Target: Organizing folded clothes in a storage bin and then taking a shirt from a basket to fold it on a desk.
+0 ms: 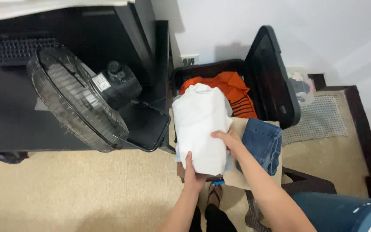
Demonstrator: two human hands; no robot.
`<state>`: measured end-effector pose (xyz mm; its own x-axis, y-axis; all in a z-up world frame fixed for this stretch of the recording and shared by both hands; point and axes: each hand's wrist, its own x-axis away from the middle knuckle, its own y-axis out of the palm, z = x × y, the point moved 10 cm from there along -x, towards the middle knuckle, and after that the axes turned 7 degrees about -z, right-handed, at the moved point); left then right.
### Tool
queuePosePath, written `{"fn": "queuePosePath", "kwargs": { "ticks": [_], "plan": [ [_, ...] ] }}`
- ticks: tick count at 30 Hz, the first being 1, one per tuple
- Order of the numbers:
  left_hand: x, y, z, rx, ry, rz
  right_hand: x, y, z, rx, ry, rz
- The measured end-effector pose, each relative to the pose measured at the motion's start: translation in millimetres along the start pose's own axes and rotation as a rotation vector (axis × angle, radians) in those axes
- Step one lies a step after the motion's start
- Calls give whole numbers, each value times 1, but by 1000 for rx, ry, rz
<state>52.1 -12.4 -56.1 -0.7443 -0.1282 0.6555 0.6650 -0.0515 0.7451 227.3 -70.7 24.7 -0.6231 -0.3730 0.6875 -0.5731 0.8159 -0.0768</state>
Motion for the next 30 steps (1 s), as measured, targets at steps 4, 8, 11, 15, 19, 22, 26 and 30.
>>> {"fn": "queuePosePath", "kwargs": {
  "ticks": [4,8,11,15,19,22,26,30],
  "plan": [
    [15,43,9,-121,-23,38,7,-25,-33,-105,-108,22],
    [-12,51,38,21,195,-24,4,-60,-63,-206,-214,6],
    [-55,38,40,63,157,-60,-6,-92,-75,-254,-230,-13],
    [-84,90,61,-187,50,-77,-42,-130,-92,-326,-243,-108],
    [-111,176,74,-443,14,-415,-45,-161,-124,-273,-203,-90],
    [-122,218,65,-630,-126,-310,-51,-184,-150,-184,-187,-45],
    [-151,241,65,-1104,-34,-109,-71,-206,-177,-138,-221,-56],
    [-181,260,58,-1018,98,-159,-91,-215,-192,-55,-223,-63]
  ]
}}
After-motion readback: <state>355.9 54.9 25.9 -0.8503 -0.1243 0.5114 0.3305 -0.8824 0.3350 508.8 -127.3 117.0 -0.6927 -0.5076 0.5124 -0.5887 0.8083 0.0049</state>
